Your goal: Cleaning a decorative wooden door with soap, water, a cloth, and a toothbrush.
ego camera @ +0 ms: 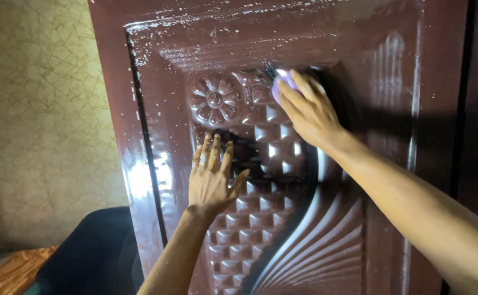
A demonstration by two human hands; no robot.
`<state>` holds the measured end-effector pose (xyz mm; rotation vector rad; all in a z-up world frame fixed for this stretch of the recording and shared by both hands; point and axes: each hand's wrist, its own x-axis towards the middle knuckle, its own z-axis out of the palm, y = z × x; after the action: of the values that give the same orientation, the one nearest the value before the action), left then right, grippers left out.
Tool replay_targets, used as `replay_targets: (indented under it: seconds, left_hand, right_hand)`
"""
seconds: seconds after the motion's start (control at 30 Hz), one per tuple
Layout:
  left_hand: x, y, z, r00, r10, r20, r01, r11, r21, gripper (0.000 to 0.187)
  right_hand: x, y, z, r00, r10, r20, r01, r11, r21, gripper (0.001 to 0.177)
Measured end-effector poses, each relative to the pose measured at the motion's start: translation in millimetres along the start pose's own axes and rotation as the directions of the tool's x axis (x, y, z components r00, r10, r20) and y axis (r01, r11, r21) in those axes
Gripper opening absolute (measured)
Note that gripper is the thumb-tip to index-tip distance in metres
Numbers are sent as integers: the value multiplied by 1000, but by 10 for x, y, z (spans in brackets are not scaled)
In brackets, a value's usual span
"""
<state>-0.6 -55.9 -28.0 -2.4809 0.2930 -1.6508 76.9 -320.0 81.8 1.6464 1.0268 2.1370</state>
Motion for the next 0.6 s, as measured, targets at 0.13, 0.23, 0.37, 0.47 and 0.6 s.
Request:
replay_targets:
  seconds: [0.13, 0.23, 0.37, 0.47, 0.6]
  left_hand:
    - [9, 46, 68, 1000, 29, -6, -29, 999, -14, 80]
    - [64, 160, -3, 1000, 19, -16, -19, 999, -49, 78]
    - [182, 330, 73, 999, 31, -42, -34, 997, -72, 78]
    - [269, 474, 154, 995, 43, -84, -52, 994, -99, 77]
    - [361, 632, 108, 996, 53, -78, -63, 989, -137, 77]
  right_hand:
    - [-603, 48, -148, 996, -75, -57, 80, 992, 95, 39]
    - [-546, 123, -194, 991, 129, 37, -134, 951, 279, 39]
    - [-14, 419, 13, 964, 234, 123, -259, 929, 266, 39]
    - [133, 525, 49, 962, 191, 194, -225, 960, 169, 45]
    - [-318, 524, -74, 990, 118, 75, -127, 983, 131, 57]
